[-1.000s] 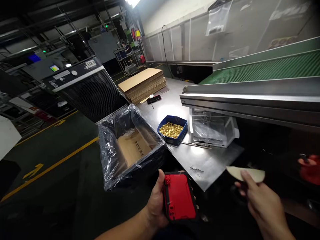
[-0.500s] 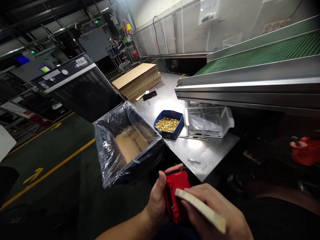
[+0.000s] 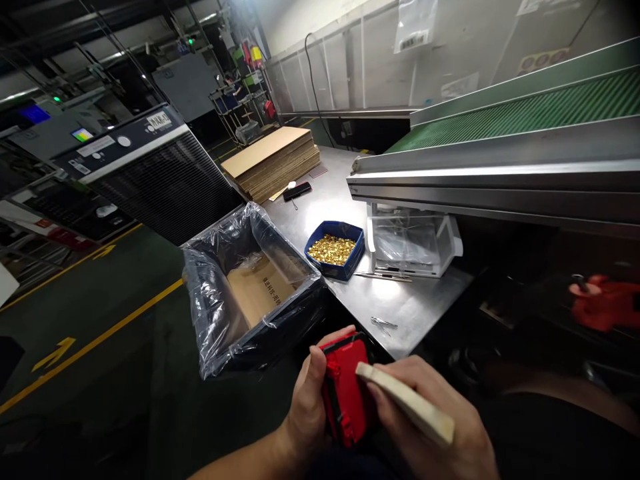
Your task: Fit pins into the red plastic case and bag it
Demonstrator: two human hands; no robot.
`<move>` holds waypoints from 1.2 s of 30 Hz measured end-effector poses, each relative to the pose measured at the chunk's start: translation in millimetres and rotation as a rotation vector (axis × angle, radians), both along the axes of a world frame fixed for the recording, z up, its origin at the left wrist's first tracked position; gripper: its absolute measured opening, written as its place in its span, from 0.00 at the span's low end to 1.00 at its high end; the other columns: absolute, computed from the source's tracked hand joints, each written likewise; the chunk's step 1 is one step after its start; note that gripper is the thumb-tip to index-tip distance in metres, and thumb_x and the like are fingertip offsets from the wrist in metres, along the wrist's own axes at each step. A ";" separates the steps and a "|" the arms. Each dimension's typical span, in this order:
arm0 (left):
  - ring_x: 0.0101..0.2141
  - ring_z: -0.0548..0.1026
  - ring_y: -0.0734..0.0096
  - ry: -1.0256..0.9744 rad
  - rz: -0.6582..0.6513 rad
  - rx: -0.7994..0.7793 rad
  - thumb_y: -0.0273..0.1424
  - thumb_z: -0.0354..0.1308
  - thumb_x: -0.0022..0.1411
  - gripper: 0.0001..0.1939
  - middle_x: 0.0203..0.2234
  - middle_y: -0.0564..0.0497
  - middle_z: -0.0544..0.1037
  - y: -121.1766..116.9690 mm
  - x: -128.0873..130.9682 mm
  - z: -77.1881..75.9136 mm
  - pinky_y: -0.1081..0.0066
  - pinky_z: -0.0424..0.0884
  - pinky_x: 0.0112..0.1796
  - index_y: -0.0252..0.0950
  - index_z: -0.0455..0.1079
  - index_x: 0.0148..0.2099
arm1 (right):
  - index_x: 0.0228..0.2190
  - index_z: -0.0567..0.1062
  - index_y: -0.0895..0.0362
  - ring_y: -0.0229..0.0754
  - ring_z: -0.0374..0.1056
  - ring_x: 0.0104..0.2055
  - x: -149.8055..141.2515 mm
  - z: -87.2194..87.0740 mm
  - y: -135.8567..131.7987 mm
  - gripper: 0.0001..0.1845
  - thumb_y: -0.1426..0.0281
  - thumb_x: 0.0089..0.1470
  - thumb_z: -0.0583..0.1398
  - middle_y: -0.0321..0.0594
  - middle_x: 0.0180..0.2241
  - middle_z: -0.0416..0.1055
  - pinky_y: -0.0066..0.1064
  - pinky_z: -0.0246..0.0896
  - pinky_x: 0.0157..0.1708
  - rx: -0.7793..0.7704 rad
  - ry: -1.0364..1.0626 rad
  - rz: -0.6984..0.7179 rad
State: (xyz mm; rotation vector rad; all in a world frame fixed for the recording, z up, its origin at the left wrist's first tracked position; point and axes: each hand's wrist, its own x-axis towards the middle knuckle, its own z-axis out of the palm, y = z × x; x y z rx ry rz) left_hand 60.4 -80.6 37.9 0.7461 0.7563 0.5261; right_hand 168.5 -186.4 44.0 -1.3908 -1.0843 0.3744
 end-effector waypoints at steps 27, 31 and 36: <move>0.40 0.82 0.52 -0.394 -0.264 -0.479 0.66 0.52 0.57 0.44 0.42 0.37 0.80 5.4 -0.9 0.1 0.56 0.79 0.41 0.35 0.70 0.58 | 0.39 0.73 0.48 0.52 0.74 0.38 61.8 -61.1 -14.3 0.29 0.41 0.41 0.63 0.39 0.35 0.77 0.40 0.67 0.35 -0.704 0.283 -0.561; 0.39 0.82 0.52 -0.331 -0.243 -0.489 0.67 0.56 0.54 0.44 0.42 0.38 0.81 5.6 -3.9 -2.0 0.56 0.78 0.41 0.37 0.70 0.58 | 0.36 0.68 0.51 0.54 0.71 0.36 107.3 -86.8 10.1 0.29 0.43 0.42 0.62 0.41 0.32 0.73 0.42 0.63 0.35 -0.781 0.138 -0.576; 0.37 0.81 0.53 -0.256 -0.193 -0.487 0.67 0.57 0.52 0.44 0.40 0.39 0.82 6.7 -6.2 -3.2 0.56 0.77 0.40 0.36 0.72 0.55 | 0.42 0.72 0.60 0.65 0.71 0.44 164.4 -113.3 52.7 0.30 0.46 0.52 0.57 0.57 0.39 0.74 0.46 0.62 0.38 -0.916 0.032 -0.583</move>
